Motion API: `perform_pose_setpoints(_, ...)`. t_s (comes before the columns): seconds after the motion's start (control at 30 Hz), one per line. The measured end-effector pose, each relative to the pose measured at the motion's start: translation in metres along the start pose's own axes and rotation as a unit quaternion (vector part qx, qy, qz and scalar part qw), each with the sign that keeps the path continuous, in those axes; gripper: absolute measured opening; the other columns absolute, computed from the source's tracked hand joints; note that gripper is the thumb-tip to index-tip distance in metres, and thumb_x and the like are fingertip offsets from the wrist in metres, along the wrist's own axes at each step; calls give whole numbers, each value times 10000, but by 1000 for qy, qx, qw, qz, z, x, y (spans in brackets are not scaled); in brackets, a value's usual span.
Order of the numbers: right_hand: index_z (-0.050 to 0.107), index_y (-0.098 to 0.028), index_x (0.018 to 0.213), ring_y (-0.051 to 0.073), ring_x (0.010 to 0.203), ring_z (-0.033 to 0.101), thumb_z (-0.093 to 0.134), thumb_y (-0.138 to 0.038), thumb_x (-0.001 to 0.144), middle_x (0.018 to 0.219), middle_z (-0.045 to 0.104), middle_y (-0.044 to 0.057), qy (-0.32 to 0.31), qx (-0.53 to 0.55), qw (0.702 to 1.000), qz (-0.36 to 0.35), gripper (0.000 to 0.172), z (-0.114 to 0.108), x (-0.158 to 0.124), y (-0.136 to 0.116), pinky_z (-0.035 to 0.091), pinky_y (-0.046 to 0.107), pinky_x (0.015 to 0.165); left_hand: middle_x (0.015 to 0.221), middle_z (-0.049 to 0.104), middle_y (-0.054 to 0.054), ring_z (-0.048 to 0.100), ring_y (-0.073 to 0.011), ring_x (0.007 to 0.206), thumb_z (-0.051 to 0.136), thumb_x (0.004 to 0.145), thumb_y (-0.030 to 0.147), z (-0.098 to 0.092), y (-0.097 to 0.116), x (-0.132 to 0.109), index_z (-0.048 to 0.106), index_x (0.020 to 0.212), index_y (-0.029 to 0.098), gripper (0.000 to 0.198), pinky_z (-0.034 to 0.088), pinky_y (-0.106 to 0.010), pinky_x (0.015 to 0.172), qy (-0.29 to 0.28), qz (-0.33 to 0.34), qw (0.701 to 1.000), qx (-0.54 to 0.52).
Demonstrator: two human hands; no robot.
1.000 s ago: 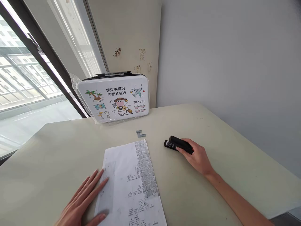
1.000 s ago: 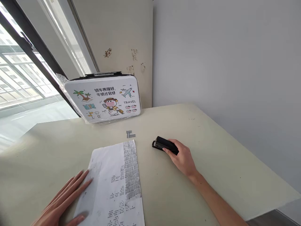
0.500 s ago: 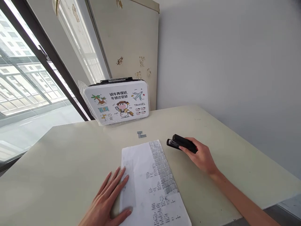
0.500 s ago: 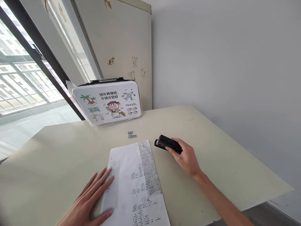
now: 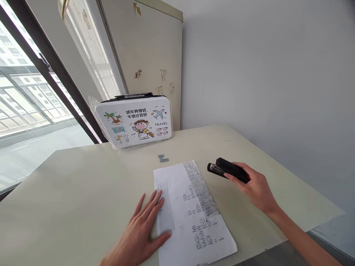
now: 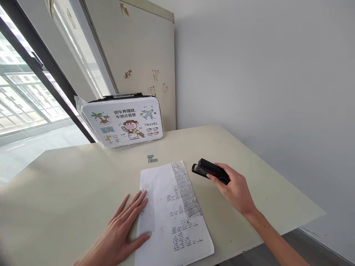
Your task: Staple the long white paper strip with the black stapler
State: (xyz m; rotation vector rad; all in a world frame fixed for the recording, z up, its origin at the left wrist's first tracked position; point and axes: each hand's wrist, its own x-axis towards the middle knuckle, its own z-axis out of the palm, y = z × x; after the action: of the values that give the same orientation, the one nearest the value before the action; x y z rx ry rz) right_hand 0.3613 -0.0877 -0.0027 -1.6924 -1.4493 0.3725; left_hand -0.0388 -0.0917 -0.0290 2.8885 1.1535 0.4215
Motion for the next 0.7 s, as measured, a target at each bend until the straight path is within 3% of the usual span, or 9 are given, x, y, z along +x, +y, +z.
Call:
perform_pose_setpoints(0.33,692,-283,1131,213,750,697,663,-574,908,950,776,22,-20,9,1000,-20,368,2,-8,-3,561,299,609,1672,317,-116,329,-340,1527,609,992,527,11,11,28,163,1671,257,856,280,-607,1253,3,8,999,-37)
perform_pose_setpoints(0.57,670,-286,1164,248,894,720,638,-542,950,1043,766,46,-55,26,997,-56,335,10,-12,-3,612,345,734,1657,360,-119,336,-343,1526,613,989,520,18,17,44,241,1642,241,802,270,-640,1250,7,15,999,-49)
perform_pose_setpoints(0.7,667,-296,1199,251,917,726,641,-533,952,1069,764,41,-71,39,996,-45,343,14,-15,-1,620,335,701,1663,349,-117,324,-341,1533,600,993,541,20,19,50,279,1623,233,771,269,-644,1251,0,13,999,-50)
